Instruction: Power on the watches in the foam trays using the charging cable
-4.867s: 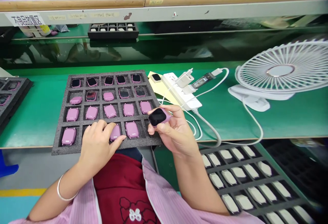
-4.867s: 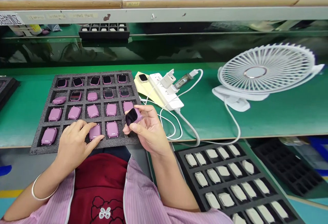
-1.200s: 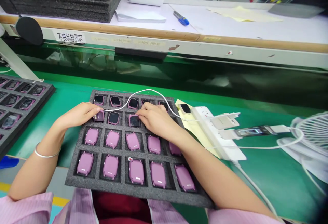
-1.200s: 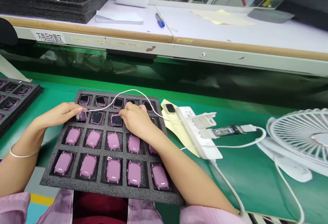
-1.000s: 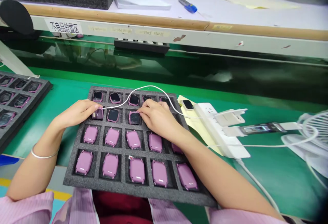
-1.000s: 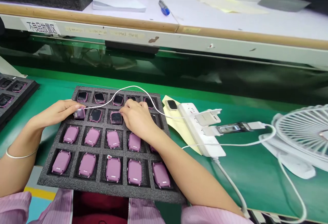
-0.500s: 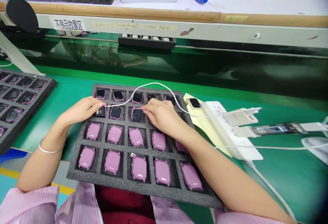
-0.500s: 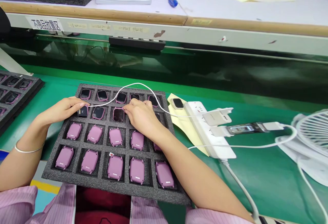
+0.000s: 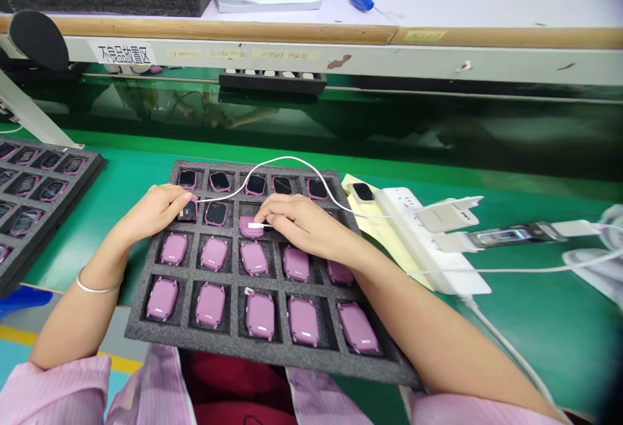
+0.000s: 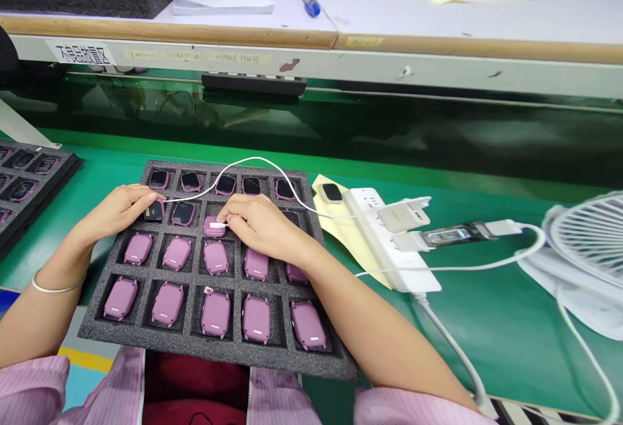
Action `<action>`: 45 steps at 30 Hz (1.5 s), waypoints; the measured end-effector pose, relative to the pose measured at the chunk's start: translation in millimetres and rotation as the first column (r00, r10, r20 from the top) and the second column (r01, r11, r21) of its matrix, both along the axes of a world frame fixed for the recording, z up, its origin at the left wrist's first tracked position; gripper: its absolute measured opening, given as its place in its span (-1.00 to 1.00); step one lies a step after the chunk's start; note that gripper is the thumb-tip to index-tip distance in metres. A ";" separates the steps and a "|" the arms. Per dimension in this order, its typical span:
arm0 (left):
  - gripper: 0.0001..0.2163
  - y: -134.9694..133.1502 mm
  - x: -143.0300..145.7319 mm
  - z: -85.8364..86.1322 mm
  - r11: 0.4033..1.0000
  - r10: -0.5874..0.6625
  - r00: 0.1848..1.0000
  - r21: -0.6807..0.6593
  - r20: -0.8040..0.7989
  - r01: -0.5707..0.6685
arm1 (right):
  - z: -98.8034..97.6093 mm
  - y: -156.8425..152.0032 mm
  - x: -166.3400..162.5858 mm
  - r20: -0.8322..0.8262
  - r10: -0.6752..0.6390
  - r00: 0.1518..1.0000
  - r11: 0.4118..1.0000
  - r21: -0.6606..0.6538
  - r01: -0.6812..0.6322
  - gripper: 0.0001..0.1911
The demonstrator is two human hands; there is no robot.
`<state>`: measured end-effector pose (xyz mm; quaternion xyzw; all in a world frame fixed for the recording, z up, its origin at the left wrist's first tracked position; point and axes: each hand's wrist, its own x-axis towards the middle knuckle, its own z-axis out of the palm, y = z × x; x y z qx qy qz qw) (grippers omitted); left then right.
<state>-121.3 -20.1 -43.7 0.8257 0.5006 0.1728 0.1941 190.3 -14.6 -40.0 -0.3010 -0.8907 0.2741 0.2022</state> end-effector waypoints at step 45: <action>-0.62 2.2 -13.9 -0.1 0.978 -0.164 0.983 -0.118 0.080 0.173 | -3.4 0.8 -1.1 0.276 -0.035 0.961 0.993 -0.098 0.065 -0.69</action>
